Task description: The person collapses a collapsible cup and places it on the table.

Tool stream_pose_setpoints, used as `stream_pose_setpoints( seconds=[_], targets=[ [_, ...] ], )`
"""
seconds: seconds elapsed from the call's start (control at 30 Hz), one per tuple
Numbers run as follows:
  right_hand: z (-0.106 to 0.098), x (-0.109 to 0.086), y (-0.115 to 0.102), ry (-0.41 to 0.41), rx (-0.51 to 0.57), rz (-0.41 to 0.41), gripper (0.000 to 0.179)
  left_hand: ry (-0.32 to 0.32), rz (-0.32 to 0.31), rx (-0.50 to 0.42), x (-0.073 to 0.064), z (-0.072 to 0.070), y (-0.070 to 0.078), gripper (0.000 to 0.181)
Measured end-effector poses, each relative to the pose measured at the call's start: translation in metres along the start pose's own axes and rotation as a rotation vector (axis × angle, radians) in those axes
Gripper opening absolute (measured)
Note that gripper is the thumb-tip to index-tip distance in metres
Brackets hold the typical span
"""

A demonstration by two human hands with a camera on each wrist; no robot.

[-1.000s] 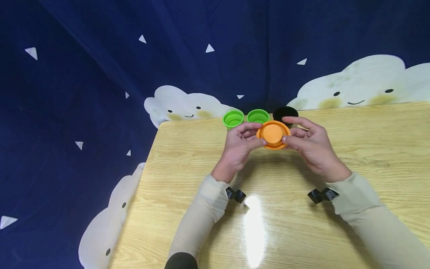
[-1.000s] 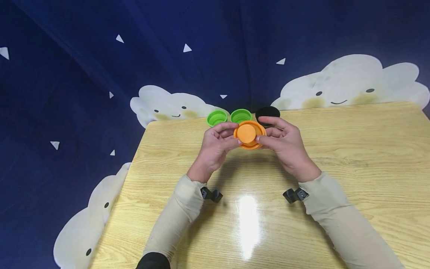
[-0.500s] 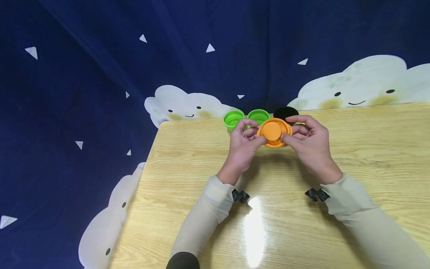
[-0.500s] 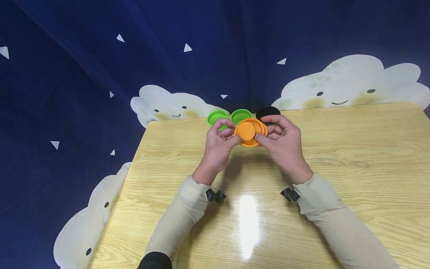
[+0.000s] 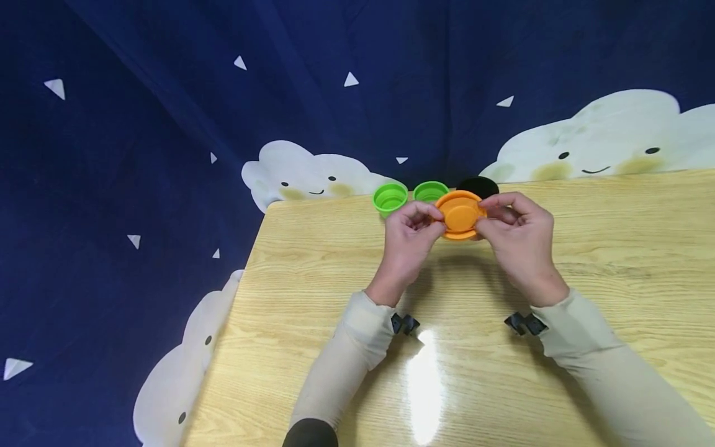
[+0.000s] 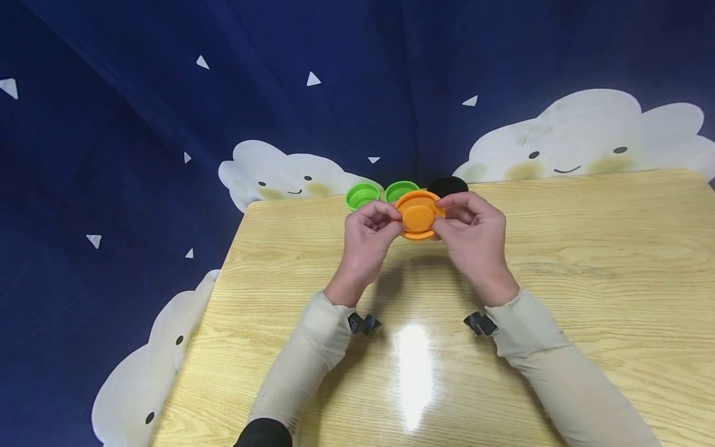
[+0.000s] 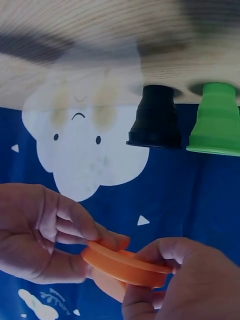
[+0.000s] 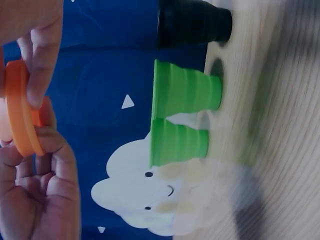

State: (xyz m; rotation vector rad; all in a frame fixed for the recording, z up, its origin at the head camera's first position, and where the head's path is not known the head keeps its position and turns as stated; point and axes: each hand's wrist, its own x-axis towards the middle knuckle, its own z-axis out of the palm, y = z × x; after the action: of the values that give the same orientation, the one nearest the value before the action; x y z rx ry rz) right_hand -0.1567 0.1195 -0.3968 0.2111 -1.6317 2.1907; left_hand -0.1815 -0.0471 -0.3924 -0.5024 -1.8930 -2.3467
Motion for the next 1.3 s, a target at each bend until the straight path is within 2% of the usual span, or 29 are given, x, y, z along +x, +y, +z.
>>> stream_pose_setpoints(
  seconds=[0.17, 0.33, 0.4, 0.53, 0.67, 0.8, 0.9, 1.03, 1.07, 1.2, 1.3],
  targets=[
    [-0.003, 0.002, -0.002, -0.017, 0.001, -0.025, 0.021, -0.039, 0.026, -0.025, 0.001, -0.001, 0.0, 0.011],
    [-0.004, 0.003, -0.003, -0.042, -0.035, -0.035, 0.019, -0.041, 0.094, 0.019, 0.001, -0.003, -0.001, 0.011],
    [-0.004, 0.004, -0.004, -0.062, -0.083, -0.035, 0.018, -0.021, 0.114, 0.02, 0.0, -0.003, -0.003, 0.011],
    [-0.004, 0.004, -0.007, -0.103, -0.262, -0.042, 0.018, 0.021, 0.149, -0.013, -0.001, -0.003, -0.006, 0.014],
    [-0.003, 0.002, -0.009, -0.135, -0.382, -0.038, 0.02, 0.029, 0.184, 0.013, -0.002, -0.004, -0.007, 0.016],
    [-0.004, 0.0, -0.01, -0.181, -0.413, -0.048, 0.022, 0.011, 0.216, 0.101, -0.002, -0.005, -0.008, 0.014],
    [-0.005, -0.001, -0.009, -0.203, -0.421, -0.056, 0.024, -0.011, 0.235, 0.176, -0.004, -0.003, 0.001, 0.014],
    [-0.005, -0.003, -0.01, -0.177, -0.391, -0.053, 0.027, -0.021, 0.233, 0.259, -0.005, 0.001, 0.008, 0.014],
    [-0.005, -0.004, -0.01, -0.17, -0.375, -0.054, 0.028, -0.018, 0.229, 0.272, -0.004, 0.001, 0.006, 0.014],
    [-0.005, -0.002, -0.012, -0.196, -0.348, -0.073, 0.031, 0.015, 0.215, 0.27, -0.002, 0.004, 0.005, 0.013],
    [-0.005, 0.0, -0.012, -0.235, -0.381, -0.086, 0.03, 0.029, 0.219, 0.234, -0.003, 0.004, 0.004, 0.014]
  ],
)
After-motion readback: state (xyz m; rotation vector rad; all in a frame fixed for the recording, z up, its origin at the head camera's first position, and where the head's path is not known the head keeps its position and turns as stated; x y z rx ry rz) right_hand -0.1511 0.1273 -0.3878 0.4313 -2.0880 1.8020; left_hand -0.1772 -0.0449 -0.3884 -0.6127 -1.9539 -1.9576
